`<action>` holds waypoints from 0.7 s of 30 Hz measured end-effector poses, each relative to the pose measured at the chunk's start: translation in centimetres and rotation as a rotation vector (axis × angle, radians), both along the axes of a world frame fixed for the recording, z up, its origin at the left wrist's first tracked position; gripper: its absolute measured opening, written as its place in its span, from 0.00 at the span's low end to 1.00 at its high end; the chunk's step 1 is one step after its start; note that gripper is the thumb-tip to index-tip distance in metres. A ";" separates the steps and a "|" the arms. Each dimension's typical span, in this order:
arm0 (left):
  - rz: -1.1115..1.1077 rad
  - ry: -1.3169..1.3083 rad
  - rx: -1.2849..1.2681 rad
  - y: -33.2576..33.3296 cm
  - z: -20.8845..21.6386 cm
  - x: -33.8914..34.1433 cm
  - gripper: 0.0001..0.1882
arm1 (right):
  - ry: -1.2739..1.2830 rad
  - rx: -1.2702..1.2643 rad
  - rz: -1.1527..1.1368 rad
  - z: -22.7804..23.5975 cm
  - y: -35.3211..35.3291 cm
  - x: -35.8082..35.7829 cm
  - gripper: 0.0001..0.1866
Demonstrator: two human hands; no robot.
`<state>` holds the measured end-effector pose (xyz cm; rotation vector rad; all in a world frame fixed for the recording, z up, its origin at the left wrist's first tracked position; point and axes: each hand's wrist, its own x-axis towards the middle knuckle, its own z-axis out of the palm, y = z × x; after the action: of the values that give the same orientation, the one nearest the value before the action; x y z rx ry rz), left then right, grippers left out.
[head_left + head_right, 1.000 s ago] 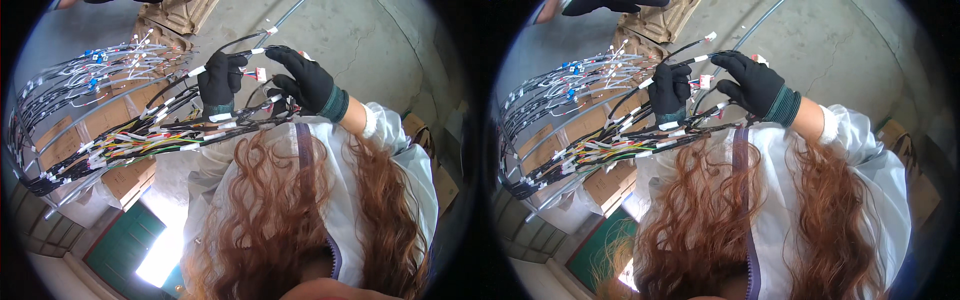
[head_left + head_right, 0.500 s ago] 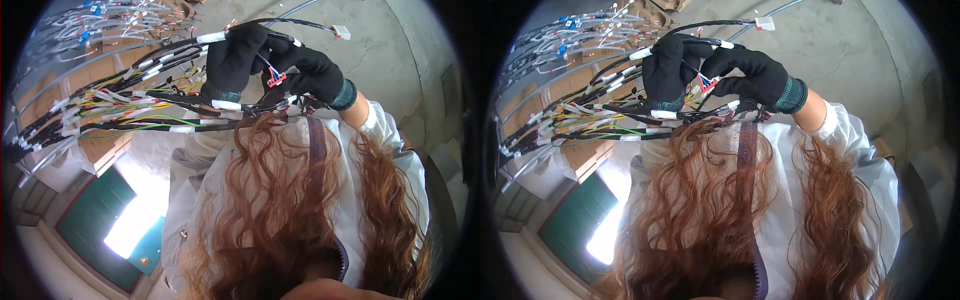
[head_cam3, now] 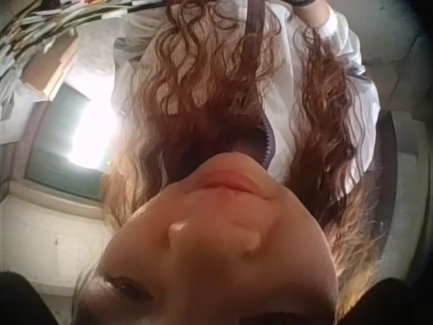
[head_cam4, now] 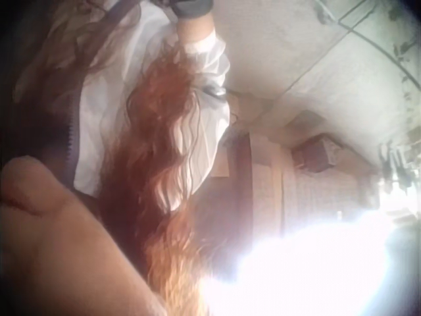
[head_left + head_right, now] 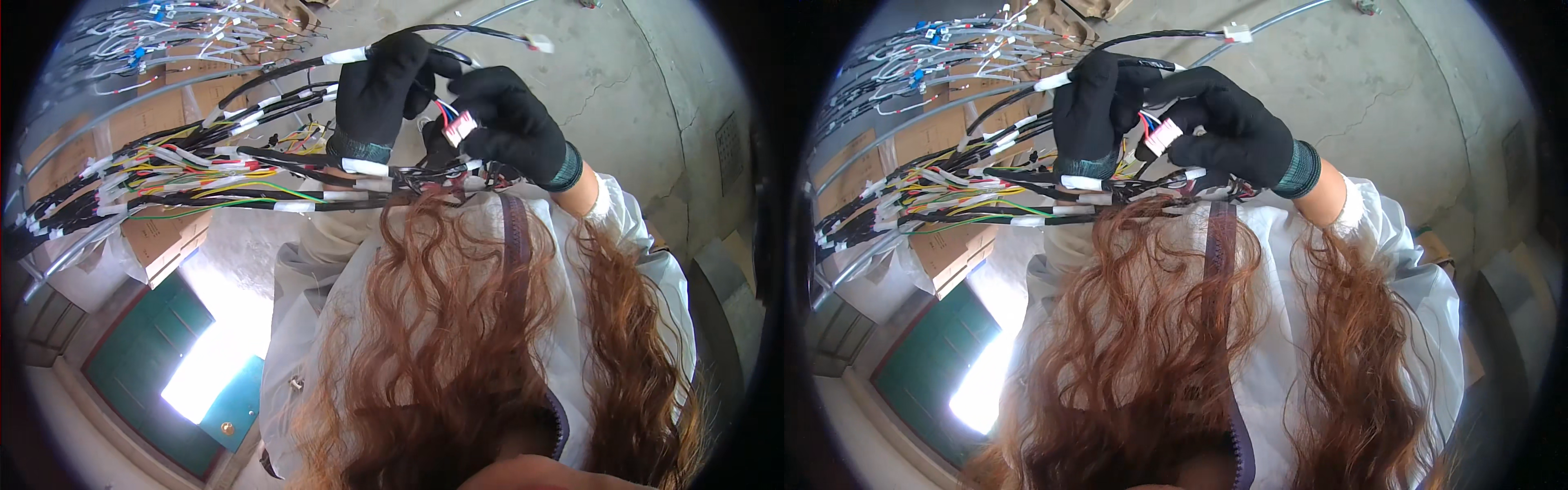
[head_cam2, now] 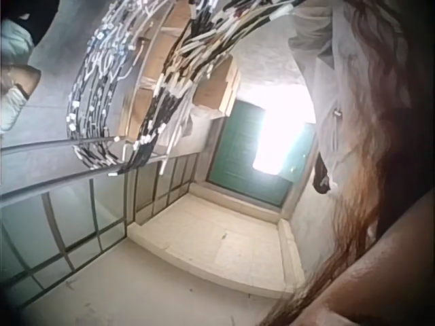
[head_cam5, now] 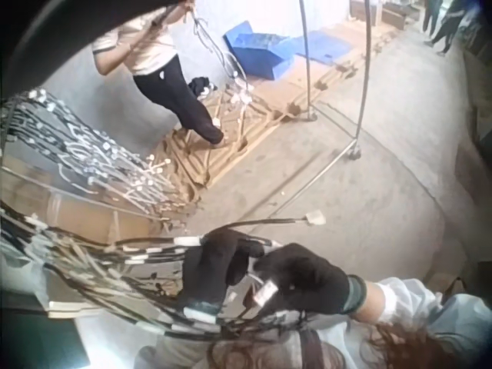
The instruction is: Organizing and arranging a large bundle of electrical wiring harnesses with various connectors.
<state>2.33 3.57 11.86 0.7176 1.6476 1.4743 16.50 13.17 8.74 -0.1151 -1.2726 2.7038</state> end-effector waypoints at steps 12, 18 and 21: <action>-0.139 -0.950 0.209 0.0 -3.0 -1.1 0.24 | 0.196 -0.129 0.029 0.6 0.1 0.2 0.25; 0.523 -0.330 0.220 0.9 -4.7 -1.4 0.24 | -0.101 1.555 -0.393 -1.1 -1.7 1.6 0.17; 0.414 -0.527 0.371 1.0 -3.6 -2.9 0.24 | -0.065 1.665 -0.507 0.4 -0.7 2.6 0.14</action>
<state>-0.62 4.54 8.27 0.1374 1.1644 2.0828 19.09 12.50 9.10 -0.2427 -2.5018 0.6825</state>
